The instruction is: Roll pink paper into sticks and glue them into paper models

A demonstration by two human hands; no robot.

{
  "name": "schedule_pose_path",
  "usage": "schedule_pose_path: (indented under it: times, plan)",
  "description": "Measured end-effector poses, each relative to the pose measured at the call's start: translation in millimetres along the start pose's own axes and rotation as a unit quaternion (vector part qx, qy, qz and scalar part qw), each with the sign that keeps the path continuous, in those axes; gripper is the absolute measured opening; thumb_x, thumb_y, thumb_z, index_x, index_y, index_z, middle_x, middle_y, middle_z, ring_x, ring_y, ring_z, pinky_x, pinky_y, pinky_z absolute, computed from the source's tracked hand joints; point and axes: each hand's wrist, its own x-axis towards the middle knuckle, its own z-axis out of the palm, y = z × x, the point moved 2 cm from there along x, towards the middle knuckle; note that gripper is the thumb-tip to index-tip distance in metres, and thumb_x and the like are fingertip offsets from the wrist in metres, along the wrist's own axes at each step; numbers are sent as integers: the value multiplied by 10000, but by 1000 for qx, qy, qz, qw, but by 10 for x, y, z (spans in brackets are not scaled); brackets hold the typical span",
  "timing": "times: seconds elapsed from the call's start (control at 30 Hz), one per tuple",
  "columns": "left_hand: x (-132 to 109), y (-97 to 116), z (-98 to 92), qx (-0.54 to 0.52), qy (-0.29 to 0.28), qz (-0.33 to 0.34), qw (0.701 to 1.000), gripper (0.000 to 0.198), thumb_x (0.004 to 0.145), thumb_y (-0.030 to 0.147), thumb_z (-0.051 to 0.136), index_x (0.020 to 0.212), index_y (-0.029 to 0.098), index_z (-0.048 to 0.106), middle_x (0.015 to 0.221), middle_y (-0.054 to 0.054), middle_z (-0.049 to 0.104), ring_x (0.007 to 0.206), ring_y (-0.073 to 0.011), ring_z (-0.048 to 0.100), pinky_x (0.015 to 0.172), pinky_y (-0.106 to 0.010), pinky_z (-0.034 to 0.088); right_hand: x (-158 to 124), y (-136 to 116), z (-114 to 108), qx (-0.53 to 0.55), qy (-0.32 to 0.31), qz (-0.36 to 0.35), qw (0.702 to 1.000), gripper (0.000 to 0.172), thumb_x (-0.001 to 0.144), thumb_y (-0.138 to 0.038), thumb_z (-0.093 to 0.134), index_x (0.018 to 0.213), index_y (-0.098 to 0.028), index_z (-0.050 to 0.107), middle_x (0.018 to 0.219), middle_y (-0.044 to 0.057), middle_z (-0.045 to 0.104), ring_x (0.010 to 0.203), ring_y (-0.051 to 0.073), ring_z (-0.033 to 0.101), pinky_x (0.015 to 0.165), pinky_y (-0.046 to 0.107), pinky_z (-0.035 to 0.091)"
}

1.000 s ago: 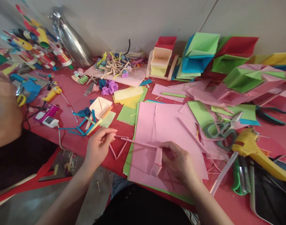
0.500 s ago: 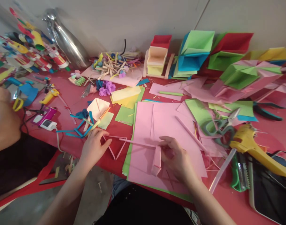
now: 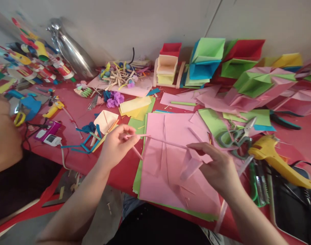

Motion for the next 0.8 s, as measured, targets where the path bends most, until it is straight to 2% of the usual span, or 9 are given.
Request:
schedule_pose_path:
  times: [0.13, 0.27, 0.37, 0.43, 0.47, 0.53, 0.6, 0.7, 0.8]
  plan:
    - [418, 127, 330, -46, -37, 36, 998, 212, 726, 362, 626, 819, 176, 584, 750, 7, 598, 605, -98, 549, 554, -201, 449, 327, 180, -137, -35, 27, 22, 999, 168, 738, -246, 509, 848, -225, 633, 736, 15, 648, 638, 155, 577, 609, 277, 456]
    - [830, 78, 697, -89, -118, 61, 987, 311, 705, 443, 640, 810, 157, 576, 697, 4, 583, 556, -92, 552, 513, -194, 445, 622, 491, -182, -46, 45, 49, 997, 150, 714, -266, 533, 809, -204, 632, 694, 13, 655, 601, 149, 576, 586, 269, 456]
    - [998, -39, 879, -88, -177, 81, 977, 436, 815, 538, 442, 866, 132, 591, 666, -30, 608, 522, -105, 562, 497, -215, 457, 668, 666, -163, -56, 44, 55, 996, 159, 712, -254, 528, 813, -187, 632, 676, 16, 659, 592, 149, 584, 568, 260, 451]
    - [1036, -125, 928, -78, -179, 100, 976, 525, 888, 516, 246, 952, 123, 588, 718, -62, 637, 566, -124, 592, 537, -246, 486, 626, 717, -139, -64, 42, 59, 995, 172, 723, -249, 515, 830, -184, 633, 665, 14, 657, 573, 146, 583, 556, 255, 447]
    - [1040, -163, 937, -68, -170, 113, 977, 508, 902, 485, 228, 1021, 131, 572, 788, -76, 651, 643, -138, 615, 595, -267, 502, 597, 724, -127, -69, 42, 60, 995, 178, 729, -243, 505, 839, -185, 633, 670, 14, 658, 571, 147, 584, 553, 255, 445]
    - [1028, -224, 948, -48, -162, 140, 976, 381, 879, 417, 380, 1125, 177, 545, 1032, -95, 631, 932, -179, 599, 804, -330, 482, 543, 720, -108, -79, 42, 64, 994, 191, 735, -226, 488, 856, -195, 632, 698, 17, 663, 588, 153, 591, 557, 257, 444]
    - [1000, -257, 971, -8, -181, 185, 966, 338, 833, 315, 504, 1155, 222, 547, 1212, -83, 560, 1142, -201, 487, 971, -389, 379, 509, 711, -97, -87, 39, 66, 993, 196, 734, -212, 484, 863, -208, 631, 725, 18, 667, 614, 160, 601, 570, 259, 447]
    - [945, -270, 1018, 74, -214, 264, 937, 307, 838, 208, 502, 1132, 251, 576, 1198, -56, 589, 1176, -191, 463, 1011, -425, 337, 485, 710, -88, -93, 31, 66, 993, 204, 730, -194, 480, 871, -215, 626, 778, 31, 671, 681, 172, 617, 609, 265, 458]
    - [900, -265, 1036, 89, -202, 285, 933, 215, 821, 216, 549, 1011, 257, 640, 1047, -29, 672, 1099, -192, 528, 975, -421, 381, 467, 705, -77, -99, 26, 50, 994, 236, 735, -175, 451, 904, -199, 614, 815, 56, 669, 717, 182, 619, 629, 277, 468]
